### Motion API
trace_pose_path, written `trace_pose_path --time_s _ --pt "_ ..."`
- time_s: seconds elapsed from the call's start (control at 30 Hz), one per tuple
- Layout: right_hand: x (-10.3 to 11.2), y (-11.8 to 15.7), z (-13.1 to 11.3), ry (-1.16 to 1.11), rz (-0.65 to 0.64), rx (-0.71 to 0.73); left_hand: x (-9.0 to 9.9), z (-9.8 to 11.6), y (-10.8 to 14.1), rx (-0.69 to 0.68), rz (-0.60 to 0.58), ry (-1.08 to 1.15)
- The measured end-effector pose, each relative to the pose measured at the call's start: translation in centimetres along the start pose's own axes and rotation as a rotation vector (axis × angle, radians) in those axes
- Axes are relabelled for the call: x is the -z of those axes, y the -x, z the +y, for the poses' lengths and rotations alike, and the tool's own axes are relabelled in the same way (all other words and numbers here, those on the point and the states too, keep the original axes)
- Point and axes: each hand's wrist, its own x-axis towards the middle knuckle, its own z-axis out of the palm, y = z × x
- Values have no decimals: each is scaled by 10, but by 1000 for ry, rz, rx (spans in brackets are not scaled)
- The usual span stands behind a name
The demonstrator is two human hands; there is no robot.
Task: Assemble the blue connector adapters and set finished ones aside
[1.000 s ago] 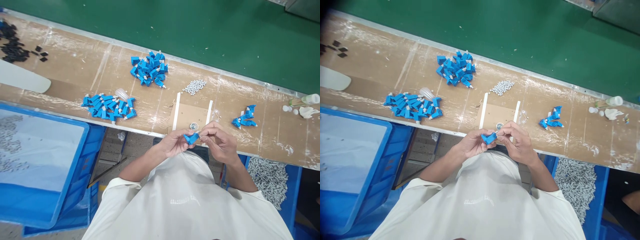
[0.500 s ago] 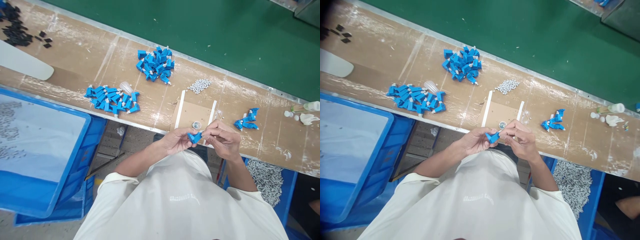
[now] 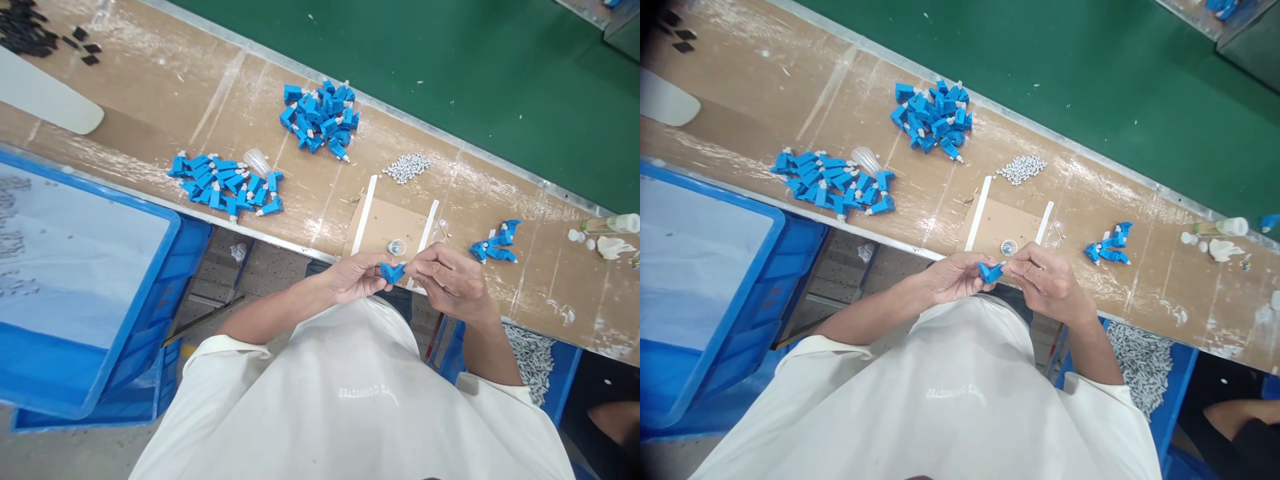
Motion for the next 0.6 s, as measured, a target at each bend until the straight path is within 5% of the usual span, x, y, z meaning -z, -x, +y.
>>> trace_pose_path --time_s 0.4,0.5,0.6 --pt "-2 -5 5 49 10 152 0 3 1 -48 58 -52" --pt "0 -3 2 -103 172 84 0 1 4 -131 32 -83" --pt "-6 5 -1 -350 426 -204 0 -1 5 -246 -44 -136"
